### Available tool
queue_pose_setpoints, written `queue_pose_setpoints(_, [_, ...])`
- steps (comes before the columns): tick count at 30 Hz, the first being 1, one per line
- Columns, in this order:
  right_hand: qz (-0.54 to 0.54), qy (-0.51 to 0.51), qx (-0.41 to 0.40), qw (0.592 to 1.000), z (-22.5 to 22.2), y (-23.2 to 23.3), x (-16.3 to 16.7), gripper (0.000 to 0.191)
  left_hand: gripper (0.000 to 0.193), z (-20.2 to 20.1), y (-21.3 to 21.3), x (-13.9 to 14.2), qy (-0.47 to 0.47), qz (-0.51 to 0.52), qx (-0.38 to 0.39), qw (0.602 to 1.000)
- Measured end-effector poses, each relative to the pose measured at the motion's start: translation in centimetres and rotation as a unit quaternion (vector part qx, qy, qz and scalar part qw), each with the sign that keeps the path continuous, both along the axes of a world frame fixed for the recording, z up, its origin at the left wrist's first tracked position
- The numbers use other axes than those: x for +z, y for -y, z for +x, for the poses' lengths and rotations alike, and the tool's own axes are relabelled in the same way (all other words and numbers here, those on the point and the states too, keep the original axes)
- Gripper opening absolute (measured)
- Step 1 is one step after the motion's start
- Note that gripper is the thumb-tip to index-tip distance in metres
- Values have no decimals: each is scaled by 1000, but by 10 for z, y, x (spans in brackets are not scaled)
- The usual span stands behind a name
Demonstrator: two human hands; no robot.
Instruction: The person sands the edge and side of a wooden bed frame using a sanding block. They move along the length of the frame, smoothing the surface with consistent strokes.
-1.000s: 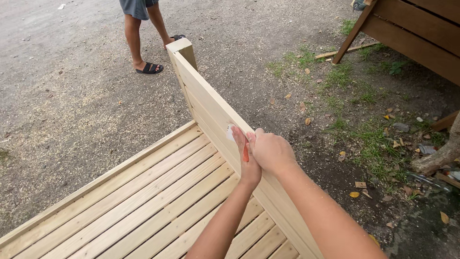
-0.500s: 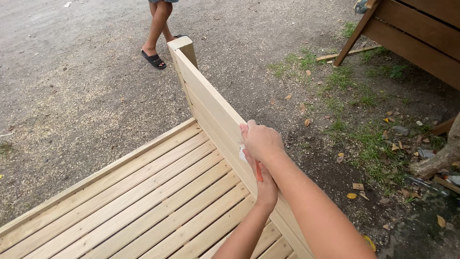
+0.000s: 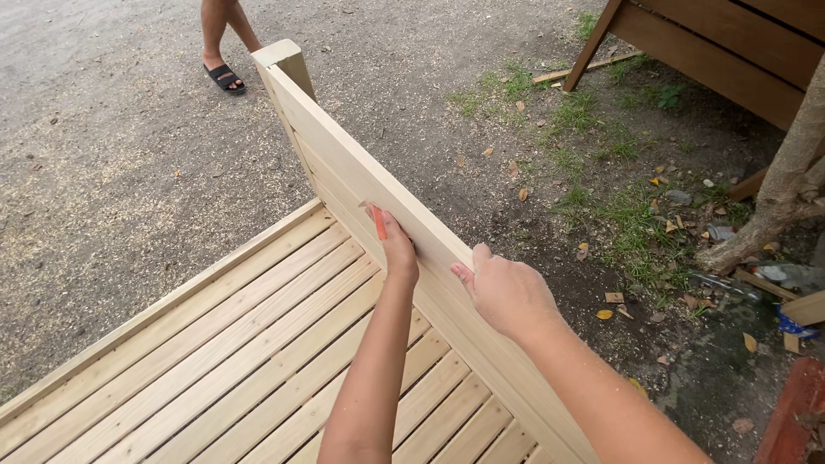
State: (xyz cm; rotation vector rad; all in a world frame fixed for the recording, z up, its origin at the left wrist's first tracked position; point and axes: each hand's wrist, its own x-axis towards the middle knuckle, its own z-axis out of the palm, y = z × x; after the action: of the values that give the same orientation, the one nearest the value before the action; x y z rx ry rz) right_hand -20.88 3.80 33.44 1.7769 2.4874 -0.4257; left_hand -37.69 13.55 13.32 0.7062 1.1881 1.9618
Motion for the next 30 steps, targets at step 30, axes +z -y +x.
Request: queue_pose_setpoints(30, [4, -14, -1, 1000, 1, 9, 1, 45, 81, 14, 6, -26, -46, -83, 14, 995])
